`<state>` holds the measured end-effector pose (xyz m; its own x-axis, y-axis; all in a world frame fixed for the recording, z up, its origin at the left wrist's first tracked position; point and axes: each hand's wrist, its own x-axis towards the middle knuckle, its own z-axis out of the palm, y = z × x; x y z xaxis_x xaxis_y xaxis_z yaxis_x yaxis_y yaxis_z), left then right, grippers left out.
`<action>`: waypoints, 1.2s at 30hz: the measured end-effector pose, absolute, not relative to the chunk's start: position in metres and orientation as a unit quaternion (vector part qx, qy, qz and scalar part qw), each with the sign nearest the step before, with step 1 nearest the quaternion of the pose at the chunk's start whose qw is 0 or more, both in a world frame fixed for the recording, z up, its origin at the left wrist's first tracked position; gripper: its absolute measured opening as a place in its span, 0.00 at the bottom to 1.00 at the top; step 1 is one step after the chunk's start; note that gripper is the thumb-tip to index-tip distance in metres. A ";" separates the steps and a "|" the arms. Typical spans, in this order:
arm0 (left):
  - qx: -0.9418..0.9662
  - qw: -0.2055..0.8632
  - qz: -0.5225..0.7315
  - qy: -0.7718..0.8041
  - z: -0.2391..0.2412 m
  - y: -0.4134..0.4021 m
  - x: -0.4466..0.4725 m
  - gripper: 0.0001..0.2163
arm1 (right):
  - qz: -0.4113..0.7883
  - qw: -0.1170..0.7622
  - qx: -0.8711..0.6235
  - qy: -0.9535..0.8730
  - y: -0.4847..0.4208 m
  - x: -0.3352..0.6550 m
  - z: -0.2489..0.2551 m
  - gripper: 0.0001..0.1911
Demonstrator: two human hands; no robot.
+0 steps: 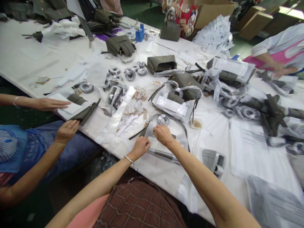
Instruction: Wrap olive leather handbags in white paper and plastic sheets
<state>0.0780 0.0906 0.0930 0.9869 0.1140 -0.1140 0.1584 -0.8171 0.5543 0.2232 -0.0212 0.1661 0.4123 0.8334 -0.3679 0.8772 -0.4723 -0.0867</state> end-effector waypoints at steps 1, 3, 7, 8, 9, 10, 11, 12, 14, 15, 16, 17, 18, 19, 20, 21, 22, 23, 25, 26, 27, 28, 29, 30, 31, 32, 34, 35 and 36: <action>0.951 0.297 -0.040 0.071 0.093 0.091 0.078 0.04 | -0.169 0.039 0.847 0.502 -0.031 0.212 0.164 0.13; 0.950 0.302 -0.043 0.072 0.092 0.091 0.078 0.04 | -0.131 -0.029 0.859 0.495 -0.051 0.181 0.154 0.14; 0.947 0.308 -0.049 0.073 0.092 0.092 0.077 0.04 | -0.076 -0.084 0.859 0.499 -0.083 0.115 0.121 0.29; 0.947 0.308 -0.050 0.073 0.092 0.092 0.077 0.04 | -0.070 -0.086 0.861 0.497 -0.088 0.102 0.115 0.34; 0.947 0.307 -0.051 0.072 0.093 0.092 0.077 0.04 | -0.068 -0.087 0.864 0.492 -0.091 0.092 0.110 0.37; 0.948 0.307 -0.051 0.071 0.093 0.092 0.077 0.04 | -0.069 -0.089 0.866 0.488 -0.094 0.083 0.108 0.39; 0.948 0.306 -0.052 0.071 0.094 0.092 0.077 0.04 | -0.074 -0.093 0.865 0.487 -0.096 0.077 0.109 0.39; 0.948 0.305 -0.051 0.072 0.094 0.092 0.077 0.04 | -0.083 -0.099 0.860 0.493 -0.098 0.073 0.112 0.38; 0.949 0.304 -0.049 0.074 0.095 0.092 0.078 0.04 | -0.111 -0.120 0.839 0.519 -0.102 0.067 0.121 0.32; 0.948 0.304 -0.048 0.075 0.095 0.092 0.078 0.04 | -0.125 -0.133 0.826 0.533 -0.104 0.066 0.126 0.29; 0.948 0.306 -0.047 0.076 0.095 0.093 0.079 0.04 | -0.132 -0.145 0.818 0.541 -0.105 0.065 0.131 0.27; 0.947 0.307 -0.047 0.075 0.095 0.093 0.080 0.04 | -0.133 -0.153 0.817 0.540 -0.105 0.064 0.135 0.27; 0.947 0.310 -0.048 0.074 0.095 0.094 0.080 0.05 | -0.127 -0.156 0.824 0.529 -0.105 0.065 0.137 0.27; 0.946 0.312 -0.048 0.072 0.095 0.094 0.081 0.05 | -0.118 -0.157 0.836 0.512 -0.103 0.067 0.137 0.28; 0.945 0.314 -0.048 0.071 0.095 0.095 0.081 0.05 | -0.109 -0.155 0.848 0.495 -0.101 0.069 0.136 0.30; 0.945 0.316 -0.048 0.069 0.094 0.096 0.081 0.05 | -0.104 -0.153 0.858 0.480 -0.099 0.073 0.133 0.31; 0.945 0.316 -0.047 0.068 0.094 0.096 0.081 0.05 | -0.102 -0.151 0.864 0.470 -0.098 0.079 0.129 0.32; 0.945 0.316 -0.045 0.068 0.093 0.097 0.082 0.05 | -0.101 -0.149 0.868 0.462 -0.097 0.086 0.125 0.33; 0.945 0.317 -0.039 0.067 0.092 0.097 0.082 0.05 | -0.092 -0.144 0.882 0.440 -0.099 0.102 0.118 0.33; 0.945 0.317 -0.036 0.066 0.091 0.097 0.083 0.05 | -0.083 -0.141 0.892 0.421 -0.103 0.111 0.116 0.31; 0.945 0.319 -0.032 0.066 0.090 0.098 0.083 0.05 | -0.072 -0.139 0.904 0.397 -0.107 0.120 0.115 0.29; 0.944 0.323 -0.027 0.065 0.090 0.098 0.083 0.05 | -0.060 -0.142 0.916 0.370 -0.114 0.129 0.117 0.26; 0.943 0.327 -0.023 0.064 0.089 0.098 0.083 0.05 | -0.049 -0.152 0.927 0.340 -0.122 0.137 0.119 0.23; 0.941 0.332 -0.017 0.063 0.090 0.098 0.083 0.05 | -0.037 -0.168 0.936 0.306 -0.131 0.145 0.123 0.21; 0.939 0.338 -0.012 0.063 0.090 0.099 0.082 0.06 | -0.024 -0.191 0.944 0.266 -0.141 0.152 0.127 0.20; 0.937 0.343 -0.006 0.064 0.091 0.100 0.081 0.05 | -0.014 -0.220 0.950 0.219 -0.152 0.159 0.131 0.19; 0.930 0.359 0.026 0.075 0.093 0.103 0.078 0.03 | -0.018 -0.288 0.952 0.104 -0.176 0.168 0.136 0.20; 0.922 0.372 0.053 0.089 0.093 0.106 0.076 0.04 | -0.038 -0.323 0.945 0.041 -0.187 0.170 0.137 0.21; 0.911 0.388 0.081 0.109 0.093 0.109 0.074 0.07 | -0.065 -0.353 0.933 -0.016 -0.196 0.171 0.137 0.23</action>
